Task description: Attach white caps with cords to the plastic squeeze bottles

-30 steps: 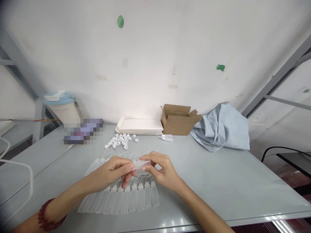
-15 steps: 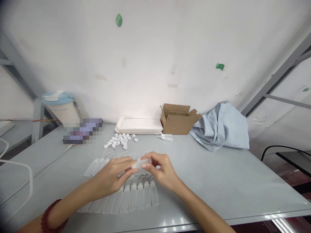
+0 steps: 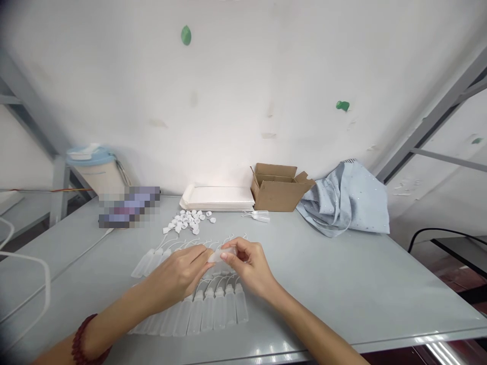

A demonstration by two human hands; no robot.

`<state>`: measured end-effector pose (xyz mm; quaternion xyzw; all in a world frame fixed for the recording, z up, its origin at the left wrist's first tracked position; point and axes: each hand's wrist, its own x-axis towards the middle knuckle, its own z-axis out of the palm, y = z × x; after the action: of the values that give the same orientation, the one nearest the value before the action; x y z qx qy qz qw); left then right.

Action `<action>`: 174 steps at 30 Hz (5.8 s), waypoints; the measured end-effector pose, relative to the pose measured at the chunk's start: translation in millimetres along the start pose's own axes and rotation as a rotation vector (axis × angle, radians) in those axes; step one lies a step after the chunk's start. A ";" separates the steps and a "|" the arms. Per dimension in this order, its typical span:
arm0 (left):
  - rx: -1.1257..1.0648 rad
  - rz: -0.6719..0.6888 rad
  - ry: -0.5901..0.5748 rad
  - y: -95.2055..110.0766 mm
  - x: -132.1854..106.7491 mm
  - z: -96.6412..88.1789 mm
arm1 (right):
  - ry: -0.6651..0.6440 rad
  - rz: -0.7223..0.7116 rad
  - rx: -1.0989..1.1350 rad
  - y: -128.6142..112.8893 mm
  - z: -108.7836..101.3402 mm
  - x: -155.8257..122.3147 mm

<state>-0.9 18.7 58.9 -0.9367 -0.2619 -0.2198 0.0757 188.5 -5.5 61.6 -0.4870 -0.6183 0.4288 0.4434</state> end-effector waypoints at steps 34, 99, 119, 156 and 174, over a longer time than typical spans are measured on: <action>0.135 -0.724 -0.373 -108.1 -27.0 0.6 | 0.449 0.154 -0.662 69.9 -87.0 57.9; -0.677 -0.800 -0.165 -55.9 0.9 -13.6 | -0.312 0.347 -0.535 13.7 -62.7 25.9; -1.309 -0.863 -0.100 -24.2 6.9 -15.0 | -0.097 -0.039 -0.268 -1.4 -16.2 7.8; -1.309 -0.780 0.256 4.1 14.1 -14.4 | 0.383 -0.925 -0.970 22.0 -2.8 5.1; -1.065 -0.500 0.284 4.3 11.2 -11.0 | 0.281 -0.859 -0.830 19.3 -2.5 2.5</action>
<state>5.8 17.3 73.6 -0.7174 -0.3151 -0.4548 -0.4233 194.8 0.3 44.0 -0.3782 -0.8103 -0.1331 0.4274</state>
